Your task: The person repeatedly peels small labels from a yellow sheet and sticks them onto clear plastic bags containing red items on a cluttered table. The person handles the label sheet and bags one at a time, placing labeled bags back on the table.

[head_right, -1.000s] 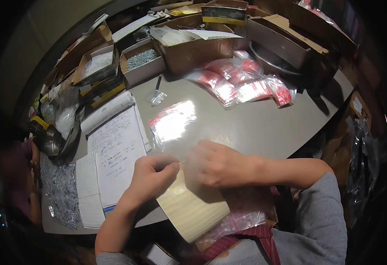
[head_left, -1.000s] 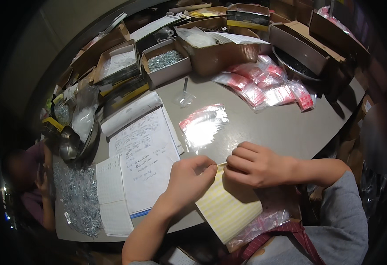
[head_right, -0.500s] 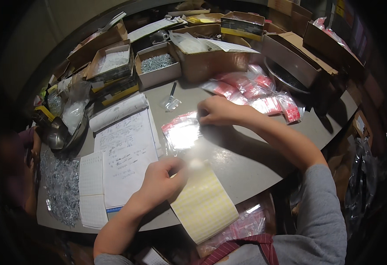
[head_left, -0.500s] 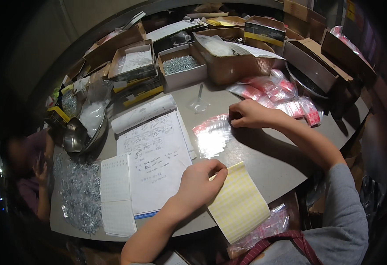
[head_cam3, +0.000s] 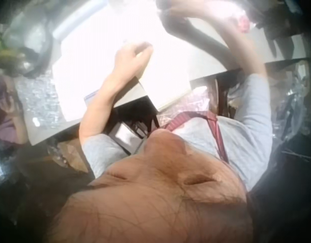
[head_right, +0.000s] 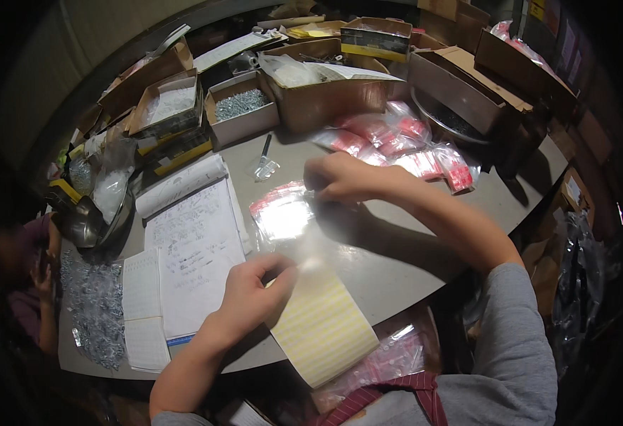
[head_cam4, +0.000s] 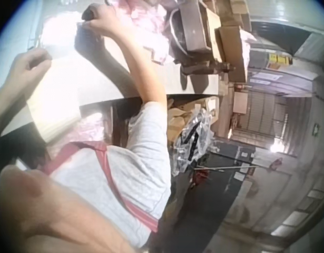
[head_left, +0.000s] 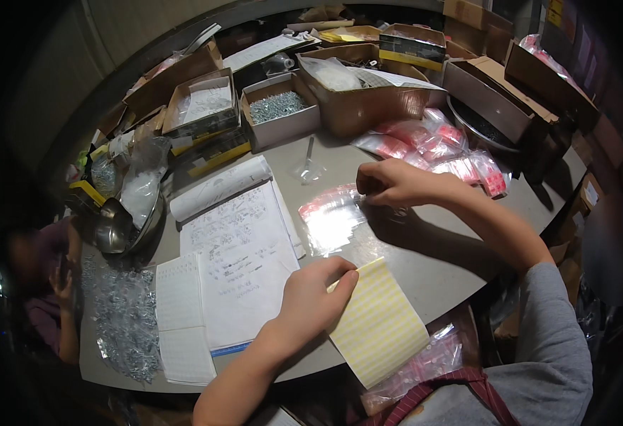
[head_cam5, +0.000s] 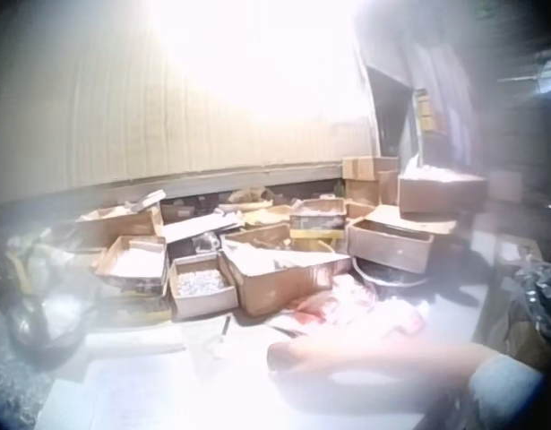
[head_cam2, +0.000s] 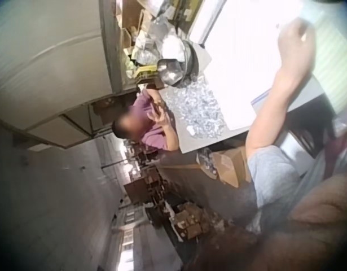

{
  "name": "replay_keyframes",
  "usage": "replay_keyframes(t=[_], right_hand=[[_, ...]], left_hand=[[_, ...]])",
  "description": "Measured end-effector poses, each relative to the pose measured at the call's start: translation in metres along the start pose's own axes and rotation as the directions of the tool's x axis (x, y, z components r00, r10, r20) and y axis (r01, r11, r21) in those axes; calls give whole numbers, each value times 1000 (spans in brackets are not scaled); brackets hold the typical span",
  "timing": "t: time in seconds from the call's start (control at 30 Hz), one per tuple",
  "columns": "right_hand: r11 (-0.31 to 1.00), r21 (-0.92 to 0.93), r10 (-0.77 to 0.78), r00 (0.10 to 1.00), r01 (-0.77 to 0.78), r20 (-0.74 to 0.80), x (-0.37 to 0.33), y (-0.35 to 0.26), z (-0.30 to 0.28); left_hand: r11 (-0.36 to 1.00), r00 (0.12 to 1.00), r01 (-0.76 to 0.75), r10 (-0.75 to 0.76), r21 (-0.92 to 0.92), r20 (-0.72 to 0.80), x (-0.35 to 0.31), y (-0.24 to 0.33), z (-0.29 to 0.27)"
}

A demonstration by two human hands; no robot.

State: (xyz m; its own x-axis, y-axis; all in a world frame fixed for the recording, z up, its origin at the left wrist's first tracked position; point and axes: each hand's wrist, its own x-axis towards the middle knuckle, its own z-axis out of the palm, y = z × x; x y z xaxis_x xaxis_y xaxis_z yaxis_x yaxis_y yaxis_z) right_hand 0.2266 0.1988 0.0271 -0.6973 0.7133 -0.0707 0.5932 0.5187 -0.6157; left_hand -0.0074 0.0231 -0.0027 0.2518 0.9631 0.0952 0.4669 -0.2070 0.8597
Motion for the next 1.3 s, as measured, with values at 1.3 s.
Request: replay_keyframes(t=[1.3], right_hand=[[939, 306, -117, 983, 156, -142, -113, -72, 39]], left_hand=[[835, 867, -482, 499, 267, 5, 0, 25, -6]])
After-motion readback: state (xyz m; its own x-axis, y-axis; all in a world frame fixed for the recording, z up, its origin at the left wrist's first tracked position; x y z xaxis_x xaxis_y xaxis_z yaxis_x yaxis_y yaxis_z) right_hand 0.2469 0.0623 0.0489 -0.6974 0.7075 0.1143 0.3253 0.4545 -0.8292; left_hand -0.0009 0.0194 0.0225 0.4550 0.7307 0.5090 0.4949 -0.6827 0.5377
